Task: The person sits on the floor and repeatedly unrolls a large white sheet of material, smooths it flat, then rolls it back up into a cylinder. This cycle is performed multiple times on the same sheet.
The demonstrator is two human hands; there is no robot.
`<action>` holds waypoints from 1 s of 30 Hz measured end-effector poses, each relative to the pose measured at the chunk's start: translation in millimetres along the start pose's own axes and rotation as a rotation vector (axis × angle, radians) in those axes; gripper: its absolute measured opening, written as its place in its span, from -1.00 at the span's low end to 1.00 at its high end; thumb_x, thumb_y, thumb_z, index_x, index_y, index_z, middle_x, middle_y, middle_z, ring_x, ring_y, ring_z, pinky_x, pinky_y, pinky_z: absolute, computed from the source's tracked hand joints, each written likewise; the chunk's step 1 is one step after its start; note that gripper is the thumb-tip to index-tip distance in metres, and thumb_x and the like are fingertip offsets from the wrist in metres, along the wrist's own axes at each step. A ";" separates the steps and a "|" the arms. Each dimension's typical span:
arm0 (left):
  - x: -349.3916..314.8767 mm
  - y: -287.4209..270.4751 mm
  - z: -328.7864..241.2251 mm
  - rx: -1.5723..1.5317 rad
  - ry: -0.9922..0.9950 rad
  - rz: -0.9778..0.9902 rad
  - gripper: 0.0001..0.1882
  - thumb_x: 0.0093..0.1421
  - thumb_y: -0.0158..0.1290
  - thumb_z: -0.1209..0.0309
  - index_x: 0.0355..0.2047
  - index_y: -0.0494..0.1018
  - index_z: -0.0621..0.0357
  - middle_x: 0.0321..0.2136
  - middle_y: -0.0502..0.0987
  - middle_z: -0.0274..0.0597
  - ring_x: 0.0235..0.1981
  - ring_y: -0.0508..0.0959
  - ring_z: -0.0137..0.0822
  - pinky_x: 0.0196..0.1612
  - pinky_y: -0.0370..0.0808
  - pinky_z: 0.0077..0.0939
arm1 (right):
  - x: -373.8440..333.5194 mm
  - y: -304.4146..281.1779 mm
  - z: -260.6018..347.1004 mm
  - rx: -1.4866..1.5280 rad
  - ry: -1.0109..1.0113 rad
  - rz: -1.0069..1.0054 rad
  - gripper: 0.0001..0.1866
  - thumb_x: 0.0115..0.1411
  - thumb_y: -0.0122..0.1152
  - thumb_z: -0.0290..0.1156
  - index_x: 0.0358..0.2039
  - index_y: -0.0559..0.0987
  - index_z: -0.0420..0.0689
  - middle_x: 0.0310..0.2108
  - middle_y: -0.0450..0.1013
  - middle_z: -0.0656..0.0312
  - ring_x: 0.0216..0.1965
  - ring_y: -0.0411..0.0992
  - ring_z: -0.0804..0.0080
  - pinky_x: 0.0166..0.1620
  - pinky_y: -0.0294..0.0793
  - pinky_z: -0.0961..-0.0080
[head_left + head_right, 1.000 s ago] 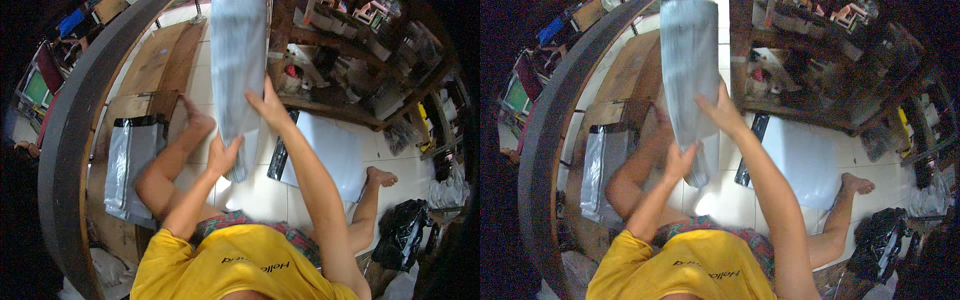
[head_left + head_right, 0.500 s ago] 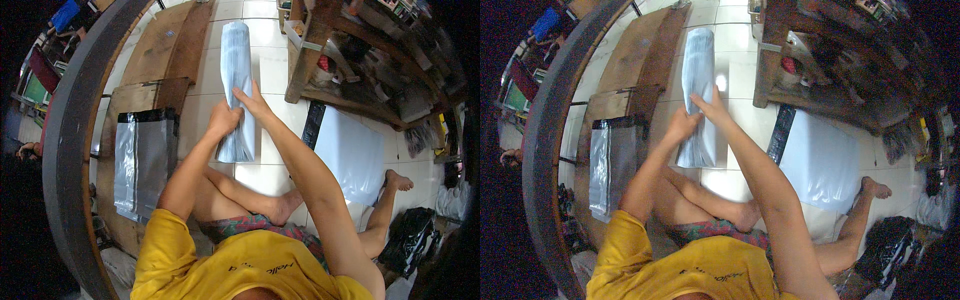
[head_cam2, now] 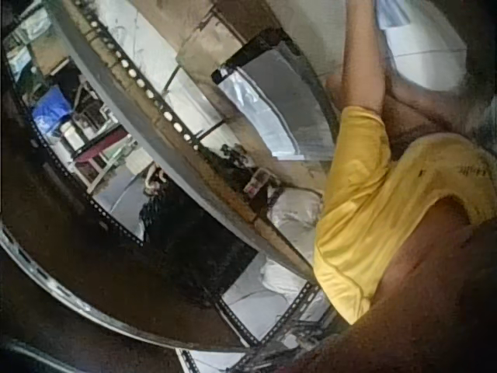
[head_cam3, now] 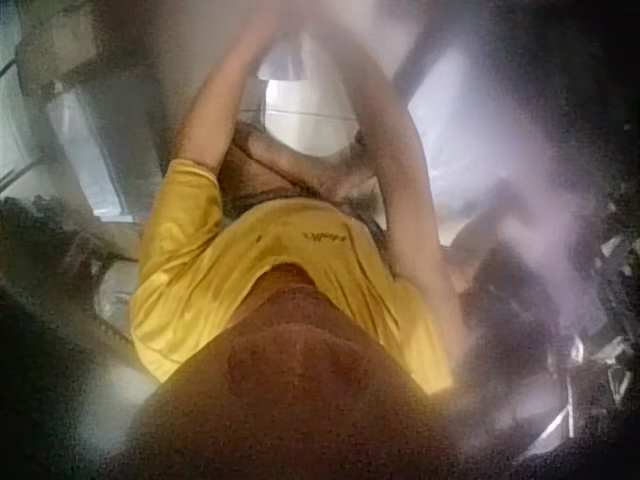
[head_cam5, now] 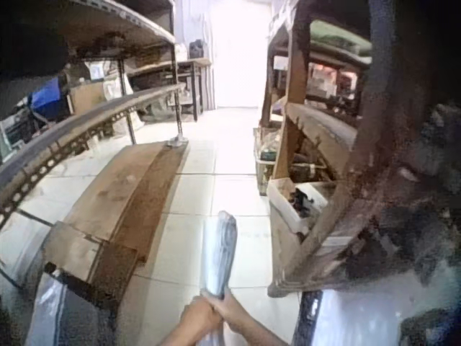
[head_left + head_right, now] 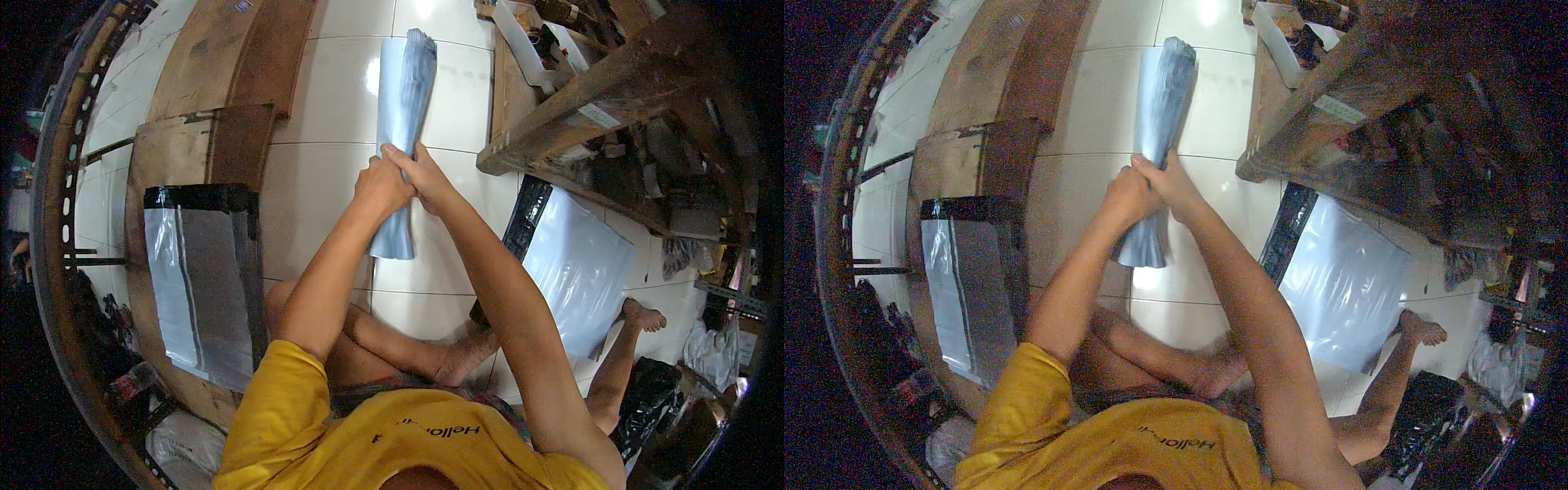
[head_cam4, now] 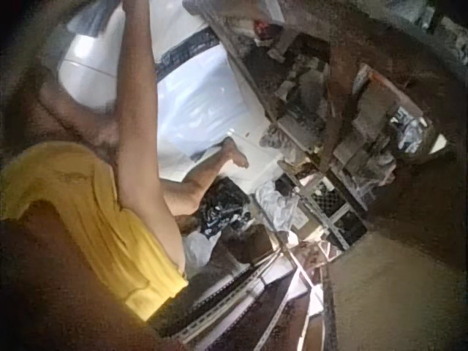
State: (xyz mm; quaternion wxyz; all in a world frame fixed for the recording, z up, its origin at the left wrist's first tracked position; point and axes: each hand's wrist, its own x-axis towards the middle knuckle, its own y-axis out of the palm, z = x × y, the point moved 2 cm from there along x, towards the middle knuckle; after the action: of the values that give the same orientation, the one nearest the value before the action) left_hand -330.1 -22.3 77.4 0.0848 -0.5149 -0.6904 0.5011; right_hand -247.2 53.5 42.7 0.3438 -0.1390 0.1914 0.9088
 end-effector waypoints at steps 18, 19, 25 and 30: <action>-28.8 39.3 -34.5 0.226 0.163 -0.039 0.01 0.07 0.25 0.12 0.46 -0.05 -0.16 0.43 -0.29 0.38 0.37 -0.20 0.60 0.13 0.22 0.62 | -15.9 -86.6 -51.2 0.226 0.265 -0.279 -0.49 0.34 0.04 -0.33 0.21 0.35 -0.38 0.06 0.48 -0.08 0.00 0.51 0.08 0.02 0.52 0.19; -28.0 42.4 -35.0 0.298 0.194 -0.048 0.01 0.07 0.25 0.13 0.46 -0.05 -0.17 0.44 -0.31 0.33 0.38 -0.22 0.57 0.14 0.19 0.64 | -17.5 -80.8 -51.5 0.141 0.248 -0.276 -0.49 0.32 0.06 -0.33 0.19 0.38 -0.39 0.04 0.50 -0.07 -0.02 0.52 0.10 0.03 0.51 0.24; -18.2 68.4 -30.4 0.311 0.251 -0.190 -0.26 0.07 0.20 0.36 0.30 0.27 -0.03 0.45 -0.31 0.25 0.40 -0.23 0.53 0.13 0.14 0.70 | -1.8 -81.7 -63.2 -0.236 0.220 -0.419 -0.56 0.18 0.22 -0.35 0.03 0.56 -0.35 -0.10 0.59 -0.04 -0.12 0.58 0.16 -0.06 0.54 0.27; -15.3 57.5 -23.4 0.233 0.187 -0.212 -0.47 0.05 0.23 0.42 0.07 0.45 0.25 0.44 -0.34 0.28 0.38 -0.16 0.55 0.10 0.34 0.54 | 5.4 -95.9 -77.3 -0.451 0.186 -0.509 -0.50 0.01 0.38 -0.25 -0.07 0.64 -0.30 -0.15 0.62 -0.10 -0.09 0.60 0.06 0.02 0.54 0.25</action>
State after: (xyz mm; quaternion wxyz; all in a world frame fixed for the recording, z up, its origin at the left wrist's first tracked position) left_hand -272.3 -22.2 50.0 0.2600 -0.4703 -0.6673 0.5157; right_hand -176.8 88.5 -52.2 0.5011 -0.3369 -0.0246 0.7967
